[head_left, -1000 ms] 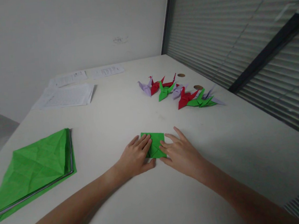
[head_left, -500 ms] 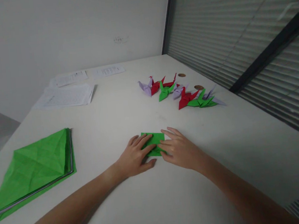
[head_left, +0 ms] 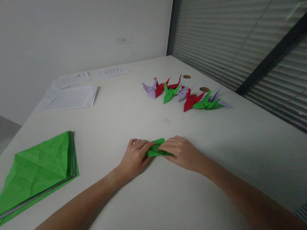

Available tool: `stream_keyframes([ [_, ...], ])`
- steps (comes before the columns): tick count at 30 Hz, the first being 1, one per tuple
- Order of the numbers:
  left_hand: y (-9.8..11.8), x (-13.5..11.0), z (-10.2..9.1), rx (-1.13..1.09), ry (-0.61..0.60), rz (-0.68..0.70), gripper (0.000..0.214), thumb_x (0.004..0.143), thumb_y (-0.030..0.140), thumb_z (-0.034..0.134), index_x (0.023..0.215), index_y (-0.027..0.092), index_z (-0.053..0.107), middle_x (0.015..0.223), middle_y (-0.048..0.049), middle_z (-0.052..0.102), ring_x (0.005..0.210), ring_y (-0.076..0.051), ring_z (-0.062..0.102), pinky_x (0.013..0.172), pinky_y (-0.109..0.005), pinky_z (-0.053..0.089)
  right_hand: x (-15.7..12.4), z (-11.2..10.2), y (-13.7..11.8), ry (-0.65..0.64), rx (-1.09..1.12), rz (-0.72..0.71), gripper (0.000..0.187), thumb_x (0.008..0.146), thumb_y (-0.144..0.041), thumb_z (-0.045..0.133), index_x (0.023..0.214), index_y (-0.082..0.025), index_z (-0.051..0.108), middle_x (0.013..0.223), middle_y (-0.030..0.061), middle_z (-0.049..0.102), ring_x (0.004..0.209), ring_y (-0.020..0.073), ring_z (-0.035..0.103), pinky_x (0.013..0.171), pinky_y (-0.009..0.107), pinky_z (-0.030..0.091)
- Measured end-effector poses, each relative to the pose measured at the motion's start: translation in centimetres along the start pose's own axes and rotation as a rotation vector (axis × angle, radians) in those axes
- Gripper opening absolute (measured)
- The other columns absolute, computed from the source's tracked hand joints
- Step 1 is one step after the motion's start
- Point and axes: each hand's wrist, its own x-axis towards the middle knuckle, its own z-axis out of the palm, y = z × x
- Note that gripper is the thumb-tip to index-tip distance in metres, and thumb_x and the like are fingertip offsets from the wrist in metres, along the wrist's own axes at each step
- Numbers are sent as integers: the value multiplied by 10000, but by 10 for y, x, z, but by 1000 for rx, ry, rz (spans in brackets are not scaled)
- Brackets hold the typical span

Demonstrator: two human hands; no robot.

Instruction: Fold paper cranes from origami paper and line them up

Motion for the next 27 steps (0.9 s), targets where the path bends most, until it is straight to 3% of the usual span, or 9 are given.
stream_keyframes([
  [3,1,-2,4,-249,169,-33,424,933,337,512,1331,214,433,930,-58,673,859,-187,623,870,-391,438,1,-1,4,81,267,144,158,906,-231,542,926,-178,689,903,59,735,858,194,664,808,327,490],
  [6,0,-3,8,-482,371,-107,484,973,382,381,1416,216,278,1104,-114,620,983,-204,603,872,-393,478,1,-4,14,84,673,403,244,874,-371,576,879,-151,682,820,50,726,752,188,670,662,291,524],
  [8,0,-3,7,-465,461,-132,468,979,369,336,1418,222,268,1222,-144,555,1075,-226,567,908,-430,474,1,-3,21,24,879,499,303,795,-407,661,948,-145,682,897,67,740,803,209,686,692,318,550],
  [10,2,-2,4,-330,444,-95,428,958,342,394,1371,232,360,1244,-140,536,1126,-245,534,932,-454,459,1,2,26,-6,941,543,390,742,-394,706,1048,-154,673,989,85,740,870,229,693,727,343,565],
  [15,8,3,-2,-8,-7,288,280,923,344,501,1152,211,591,1184,-107,622,1138,-249,556,996,-449,395,1,13,25,40,592,464,413,799,-204,622,1212,-187,602,1159,85,693,1026,219,657,876,355,533],
  [17,10,5,0,29,-109,322,338,922,410,509,1156,186,603,1191,-115,633,1149,-256,560,1003,-433,393,1,13,22,35,343,393,399,825,-181,603,1223,-198,600,1149,86,686,1046,228,637,937,390,497],
  [21,9,5,4,76,-115,191,363,922,442,503,1133,174,626,1157,-119,647,1038,-247,613,929,-418,441,0,7,22,86,-68,317,430,847,-244,632,1272,-196,587,1142,122,640,1068,276,570,959,473,448],
  [24,7,3,7,125,-79,109,342,923,401,502,1146,175,628,1178,-119,639,1030,-251,617,919,-435,445,-3,-2,25,-43,2,146,401,841,-309,665,1237,-254,624,1189,85,616,1111,250,529,993,443,421],
  [27,5,2,8,139,-37,81,322,913,384,523,1140,183,631,1180,-109,643,1047,-246,618,957,-443,431,-7,-8,27,-211,124,25,546,725,-402,779,1238,-290,631,1294,63,567,1214,254,457,1048,436,383],
])
